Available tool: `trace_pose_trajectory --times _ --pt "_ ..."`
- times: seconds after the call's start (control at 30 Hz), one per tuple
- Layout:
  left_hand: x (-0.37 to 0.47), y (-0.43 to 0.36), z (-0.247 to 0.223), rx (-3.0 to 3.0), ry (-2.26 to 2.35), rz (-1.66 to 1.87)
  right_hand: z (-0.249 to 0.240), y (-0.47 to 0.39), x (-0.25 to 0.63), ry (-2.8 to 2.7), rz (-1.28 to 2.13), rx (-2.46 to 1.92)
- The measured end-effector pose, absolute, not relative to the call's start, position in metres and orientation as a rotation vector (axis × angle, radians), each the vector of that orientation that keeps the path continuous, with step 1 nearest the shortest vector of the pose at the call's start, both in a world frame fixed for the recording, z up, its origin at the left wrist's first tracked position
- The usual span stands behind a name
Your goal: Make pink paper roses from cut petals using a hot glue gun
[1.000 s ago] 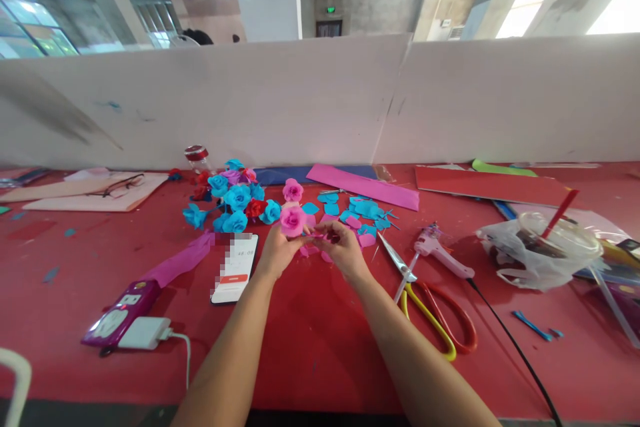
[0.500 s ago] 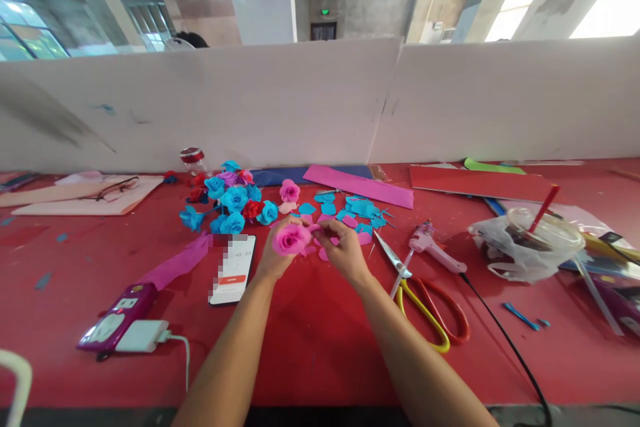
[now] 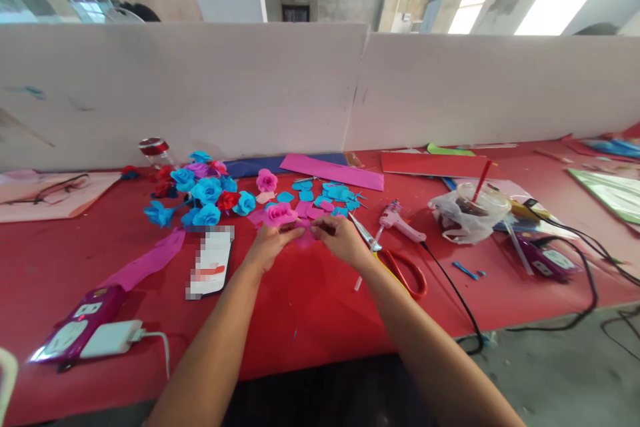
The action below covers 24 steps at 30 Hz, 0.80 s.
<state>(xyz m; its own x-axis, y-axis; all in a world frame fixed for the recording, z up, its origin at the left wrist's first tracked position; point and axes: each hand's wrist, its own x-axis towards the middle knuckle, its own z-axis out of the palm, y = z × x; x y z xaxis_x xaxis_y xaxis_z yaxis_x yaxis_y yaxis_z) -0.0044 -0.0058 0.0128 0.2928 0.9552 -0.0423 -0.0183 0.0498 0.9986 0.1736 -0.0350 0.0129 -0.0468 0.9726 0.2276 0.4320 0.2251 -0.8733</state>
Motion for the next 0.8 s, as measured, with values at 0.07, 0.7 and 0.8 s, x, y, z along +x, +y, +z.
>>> trace_pose_trajectory --times 0.07,0.7,0.8 --pt "-0.003 -0.007 0.012 1.243 1.023 0.873 0.013 -0.042 0.209 -1.653 0.465 -1.62" --pt "0.019 -0.01 -0.024 1.327 1.319 0.631 0.029 -0.089 0.308 -1.697 0.204 -2.022" --pt "0.018 -0.009 -0.031 1.394 1.312 0.641 0.034 -0.111 0.275 -1.781 0.625 -1.811"
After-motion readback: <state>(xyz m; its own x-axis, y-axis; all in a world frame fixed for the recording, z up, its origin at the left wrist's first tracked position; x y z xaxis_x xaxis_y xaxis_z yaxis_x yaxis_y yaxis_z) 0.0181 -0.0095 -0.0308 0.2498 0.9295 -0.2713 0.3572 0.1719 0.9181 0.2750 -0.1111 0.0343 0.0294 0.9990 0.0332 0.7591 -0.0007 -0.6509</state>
